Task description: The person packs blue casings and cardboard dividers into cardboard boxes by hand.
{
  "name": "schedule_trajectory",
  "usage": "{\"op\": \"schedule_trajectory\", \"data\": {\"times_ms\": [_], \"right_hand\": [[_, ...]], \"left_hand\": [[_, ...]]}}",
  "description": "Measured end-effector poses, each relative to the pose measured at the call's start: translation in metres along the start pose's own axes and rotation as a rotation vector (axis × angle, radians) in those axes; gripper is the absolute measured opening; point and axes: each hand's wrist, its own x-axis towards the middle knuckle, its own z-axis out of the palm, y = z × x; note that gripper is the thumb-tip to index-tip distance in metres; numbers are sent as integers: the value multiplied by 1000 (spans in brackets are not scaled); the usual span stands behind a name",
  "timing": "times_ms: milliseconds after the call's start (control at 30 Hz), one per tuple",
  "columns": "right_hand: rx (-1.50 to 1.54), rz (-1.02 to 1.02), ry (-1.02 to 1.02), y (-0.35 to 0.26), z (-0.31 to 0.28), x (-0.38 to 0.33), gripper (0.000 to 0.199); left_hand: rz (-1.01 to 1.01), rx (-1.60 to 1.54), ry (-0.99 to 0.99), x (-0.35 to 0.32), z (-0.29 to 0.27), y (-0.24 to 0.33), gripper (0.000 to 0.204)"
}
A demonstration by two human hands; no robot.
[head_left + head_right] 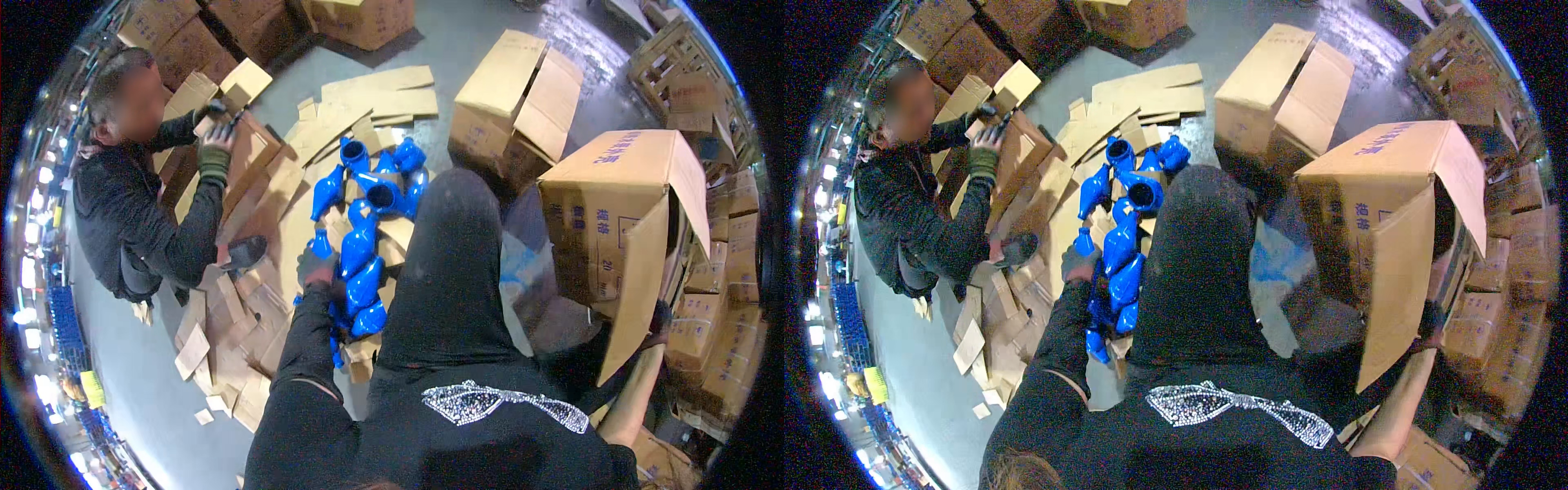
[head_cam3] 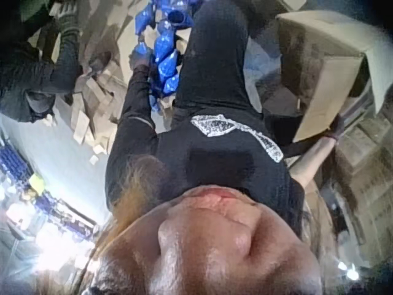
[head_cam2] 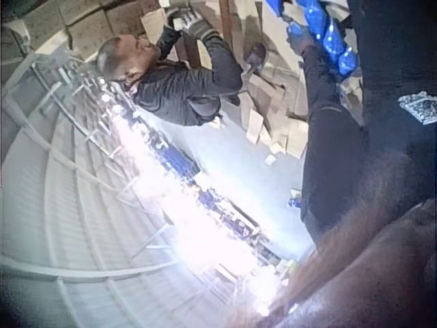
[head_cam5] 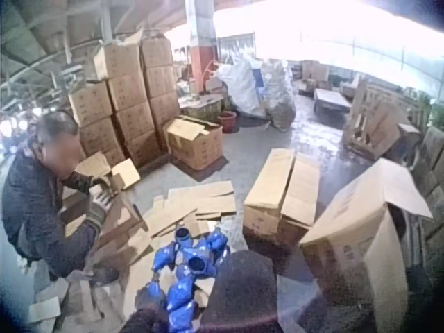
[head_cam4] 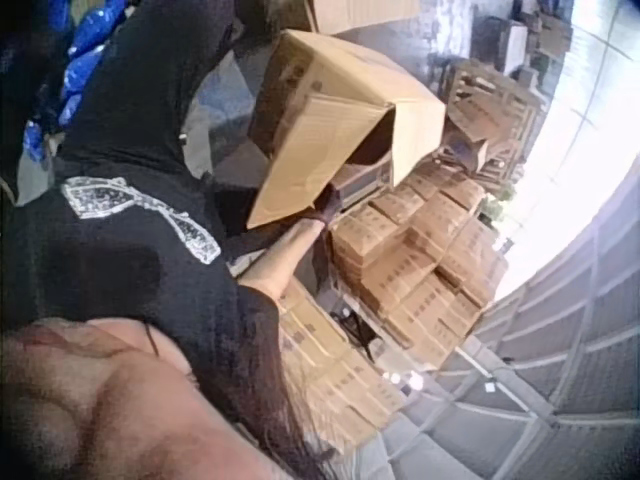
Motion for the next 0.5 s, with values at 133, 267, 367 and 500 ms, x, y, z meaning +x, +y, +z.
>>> {"op": "schedule_trajectory", "data": {"times_ms": [133, 267, 367, 500], "right_hand": [[88, 513, 5, -53, -130, 4, 30], [446, 352, 208, -35, -203, 25, 31], [801, 75, 326, -152, -262, 55, 33], [1260, -295, 469, -326, -382, 113, 34]], "left_hand": [[86, -262, 74, -5, -9, -23, 73], [305, -340, 304, -5, 1, 8, 57], [275, -501, 134, -9, 4, -20, 46], [387, -777, 319, -18, 14, -57, 36]]}}
